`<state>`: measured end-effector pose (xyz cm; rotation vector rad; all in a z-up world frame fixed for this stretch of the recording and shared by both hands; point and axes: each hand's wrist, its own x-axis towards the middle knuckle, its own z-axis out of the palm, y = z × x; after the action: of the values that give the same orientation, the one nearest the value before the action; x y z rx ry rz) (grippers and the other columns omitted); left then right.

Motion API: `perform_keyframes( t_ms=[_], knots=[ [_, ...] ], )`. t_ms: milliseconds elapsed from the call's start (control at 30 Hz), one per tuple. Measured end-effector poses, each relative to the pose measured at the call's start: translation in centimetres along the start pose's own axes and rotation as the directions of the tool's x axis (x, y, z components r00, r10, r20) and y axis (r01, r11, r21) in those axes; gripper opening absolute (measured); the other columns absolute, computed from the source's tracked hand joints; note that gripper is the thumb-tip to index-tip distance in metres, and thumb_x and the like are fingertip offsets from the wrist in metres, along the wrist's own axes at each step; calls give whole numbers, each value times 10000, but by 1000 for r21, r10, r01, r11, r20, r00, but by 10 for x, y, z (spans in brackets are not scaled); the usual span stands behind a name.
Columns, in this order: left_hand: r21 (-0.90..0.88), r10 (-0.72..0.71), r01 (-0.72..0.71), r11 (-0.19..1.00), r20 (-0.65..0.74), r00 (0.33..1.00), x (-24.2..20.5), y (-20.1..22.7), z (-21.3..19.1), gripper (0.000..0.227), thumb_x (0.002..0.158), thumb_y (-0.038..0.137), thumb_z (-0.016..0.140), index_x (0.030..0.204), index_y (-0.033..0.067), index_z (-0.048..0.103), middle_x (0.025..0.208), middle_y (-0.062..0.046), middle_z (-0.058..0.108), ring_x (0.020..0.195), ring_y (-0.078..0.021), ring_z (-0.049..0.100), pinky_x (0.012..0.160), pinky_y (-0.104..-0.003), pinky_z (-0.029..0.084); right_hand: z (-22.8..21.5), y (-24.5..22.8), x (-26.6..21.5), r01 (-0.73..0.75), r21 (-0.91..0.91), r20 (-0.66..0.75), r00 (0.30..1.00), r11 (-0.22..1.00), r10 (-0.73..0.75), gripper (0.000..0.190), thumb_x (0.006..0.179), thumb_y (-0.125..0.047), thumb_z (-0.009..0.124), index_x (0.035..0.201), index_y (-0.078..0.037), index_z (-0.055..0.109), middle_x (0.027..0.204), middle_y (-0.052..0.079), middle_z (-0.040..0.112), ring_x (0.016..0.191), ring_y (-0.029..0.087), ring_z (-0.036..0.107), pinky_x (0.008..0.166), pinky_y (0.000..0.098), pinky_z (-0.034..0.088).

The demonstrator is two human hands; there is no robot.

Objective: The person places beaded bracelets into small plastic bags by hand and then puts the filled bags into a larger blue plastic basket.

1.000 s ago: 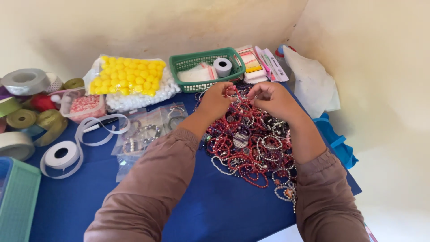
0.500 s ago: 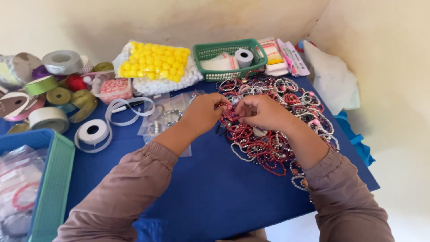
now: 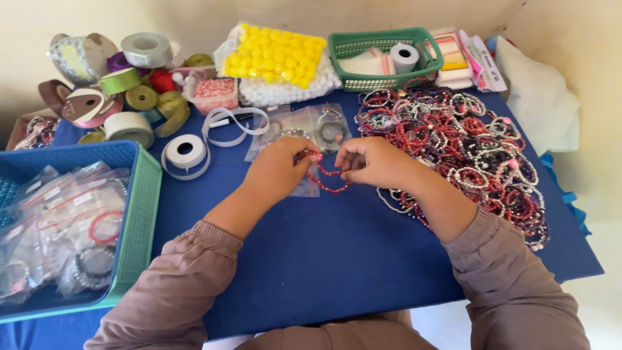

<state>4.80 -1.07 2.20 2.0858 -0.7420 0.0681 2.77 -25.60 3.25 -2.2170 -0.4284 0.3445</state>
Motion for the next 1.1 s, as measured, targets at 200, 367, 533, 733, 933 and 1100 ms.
perform_keyframes(
  t_ms=[200,367,533,733,933,1100],
  knots=[
    [-117,-187,189,975,31,982,-25,-18,-8,160,922,170,714,1014,42,744,799,-122,746,683,-211,697,638,-352,548,22,-3,14,47,-45,96,995,998,-42,213,797,-80,778,994,-73,695,846,6,721,747,101,693,676,277,554],
    [-89,-209,206,974,-16,978,-37,-44,0,181,891,126,700,1049,52,749,865,-124,755,744,-214,729,690,-351,568,45,-4,26,222,-127,-35,973,967,-228,218,801,-106,819,978,-57,702,885,22,729,795,130,707,723,292,557],
    [-41,-85,81,996,-106,991,-41,-57,4,178,909,143,708,1045,38,757,953,-169,749,853,-304,719,756,-380,557,69,-18,31,344,-262,-224,887,902,-404,296,771,-114,859,1005,-31,696,952,73,696,818,187,667,731,313,534],
    [-94,-179,172,981,-74,981,-41,-37,-5,174,950,186,678,1031,55,761,913,-172,738,816,-317,710,718,-388,538,89,4,36,295,6,-357,893,955,-274,265,860,-110,802,1093,-64,685,987,-1,766,899,99,732,781,249,555],
    [-135,-78,55,989,-174,982,-43,-46,3,160,950,160,703,1070,62,742,977,-129,744,832,-266,716,734,-346,558,94,23,41,225,141,-371,915,964,-159,281,879,-84,792,1150,-69,720,979,-17,761,813,29,639,681,216,474],
    [-338,-133,64,939,-185,974,-45,-44,7,301,929,67,714,1229,60,686,1035,-102,721,916,-178,710,749,-313,579,94,29,41,324,225,-458,868,919,-194,141,975,-65,732,1112,-35,723,988,-24,729,824,17,609,745,190,493]
  ],
)
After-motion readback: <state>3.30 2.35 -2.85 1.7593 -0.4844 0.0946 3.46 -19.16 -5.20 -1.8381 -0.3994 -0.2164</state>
